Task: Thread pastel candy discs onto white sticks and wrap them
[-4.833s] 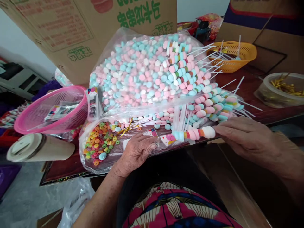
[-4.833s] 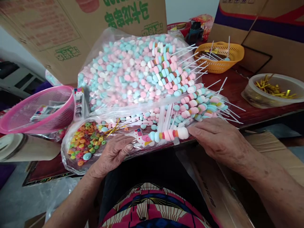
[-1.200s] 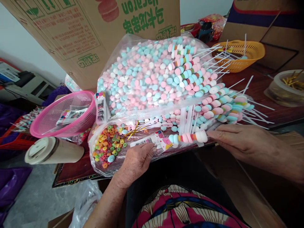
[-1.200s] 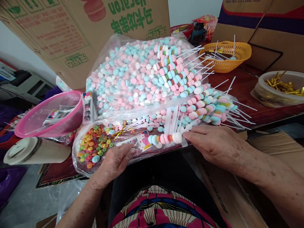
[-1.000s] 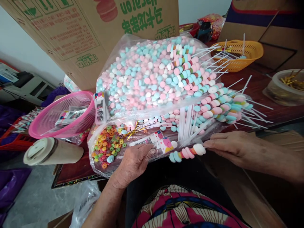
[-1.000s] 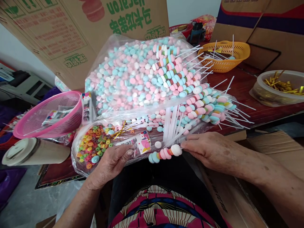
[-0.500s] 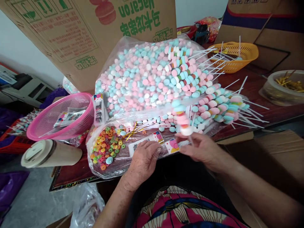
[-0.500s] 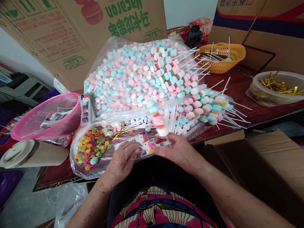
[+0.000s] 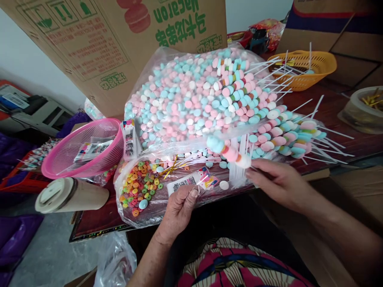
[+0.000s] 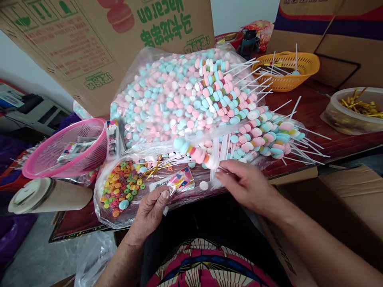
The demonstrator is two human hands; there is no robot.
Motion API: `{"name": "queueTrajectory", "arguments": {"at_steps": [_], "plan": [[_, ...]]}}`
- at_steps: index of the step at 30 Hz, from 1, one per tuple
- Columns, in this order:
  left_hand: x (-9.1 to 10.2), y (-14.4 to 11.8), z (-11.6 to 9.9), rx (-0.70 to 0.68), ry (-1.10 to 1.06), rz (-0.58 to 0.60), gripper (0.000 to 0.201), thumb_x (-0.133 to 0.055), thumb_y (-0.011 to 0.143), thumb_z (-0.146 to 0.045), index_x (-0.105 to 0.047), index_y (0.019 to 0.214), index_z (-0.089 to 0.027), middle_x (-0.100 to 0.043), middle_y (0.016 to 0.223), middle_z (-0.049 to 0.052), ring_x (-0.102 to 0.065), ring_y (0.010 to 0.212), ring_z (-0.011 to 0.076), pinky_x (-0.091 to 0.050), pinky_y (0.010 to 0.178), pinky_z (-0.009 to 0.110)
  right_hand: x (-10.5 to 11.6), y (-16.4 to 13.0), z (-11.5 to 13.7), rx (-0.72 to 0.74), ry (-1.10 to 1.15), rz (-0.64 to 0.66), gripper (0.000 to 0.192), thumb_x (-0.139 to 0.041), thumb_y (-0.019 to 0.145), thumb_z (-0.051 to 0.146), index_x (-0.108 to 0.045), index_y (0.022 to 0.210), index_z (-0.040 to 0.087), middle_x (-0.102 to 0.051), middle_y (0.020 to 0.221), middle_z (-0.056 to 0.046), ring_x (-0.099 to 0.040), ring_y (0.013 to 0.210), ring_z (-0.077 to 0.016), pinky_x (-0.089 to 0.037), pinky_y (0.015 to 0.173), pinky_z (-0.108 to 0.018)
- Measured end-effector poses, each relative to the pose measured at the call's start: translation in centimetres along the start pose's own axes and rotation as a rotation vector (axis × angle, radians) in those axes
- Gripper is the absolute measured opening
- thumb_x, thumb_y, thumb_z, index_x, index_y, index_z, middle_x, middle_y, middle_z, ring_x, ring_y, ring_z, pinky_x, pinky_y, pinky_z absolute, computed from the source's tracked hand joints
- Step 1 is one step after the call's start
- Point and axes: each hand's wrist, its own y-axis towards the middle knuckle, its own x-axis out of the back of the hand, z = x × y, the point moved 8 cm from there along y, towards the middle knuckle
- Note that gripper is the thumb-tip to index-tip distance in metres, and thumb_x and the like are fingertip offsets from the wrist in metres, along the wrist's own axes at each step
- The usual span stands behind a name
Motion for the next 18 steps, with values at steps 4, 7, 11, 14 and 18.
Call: {"name": "queueTrajectory", "arguments": {"at_steps": [4,7,11,14,18], "plan": [[1.2,0.1,-0.4,-0.088,0.042,0.048,0.022,-0.045,0.09,-0.027,-0.065,0.096,-0.02,-0.066,0.081,0.003,-0.058,0.075,0.0142,-0.047,0.074,0.028,2.7,-1.6,1.6,0.368,-0.211,-0.014,0.022,-0.051,0.085,0.011,-0.059,0.103,0.021,-0.066,0.086,-0.003,-0.062,0.078,-0.0118,-0.049,0.07,-0.022],[1.7,0.3,-1.0,-0.135,0.07,0.03,0.023,-0.046,0.09,-0.028,-0.064,0.102,-0.022,-0.068,0.083,0.002,-0.058,0.077,0.0149,-0.046,0.078,0.03,3.3,-2.3,2.1,0.516,-0.325,-0.028,0.026,-0.05,0.085,0.009,-0.056,0.107,0.02,-0.066,0.089,-0.006,-0.063,0.082,-0.0125,-0.05,0.071,-0.021],[1.8,0.6,-1.1,-0.122,0.113,0.041,0.022,-0.046,0.09,-0.029,-0.065,0.098,-0.021,-0.068,0.086,0.003,-0.058,0.079,0.0154,-0.046,0.078,0.031,3.6,-2.5,2.3,0.632,-0.468,0.022,0.023,-0.047,0.086,0.011,-0.056,0.106,0.018,-0.065,0.089,-0.009,-0.062,0.081,-0.0147,-0.052,0.065,-0.023],[1.3,0.7,-0.7,-0.051,0.126,0.124,0.024,-0.044,0.091,-0.029,-0.066,0.091,-0.019,-0.065,0.077,0.002,-0.055,0.071,0.0136,-0.045,0.074,0.029,3.7,-2.5,2.3,0.67,-0.547,0.082,0.022,-0.045,0.085,0.011,-0.058,0.101,0.019,-0.065,0.084,-0.008,-0.061,0.074,-0.016,-0.051,0.06,-0.027],[0.2,0.8,-0.5,0.046,0.098,0.245,0.027,-0.043,0.091,-0.03,-0.065,0.088,-0.016,-0.064,0.077,0.003,-0.054,0.071,0.0136,-0.044,0.071,0.027,4.0,-2.3,2.7,0.73,-0.652,0.07,0.022,-0.041,0.086,0.012,-0.06,0.093,0.02,-0.067,0.078,-0.007,-0.061,0.069,-0.0177,-0.049,0.055,-0.03]]}}
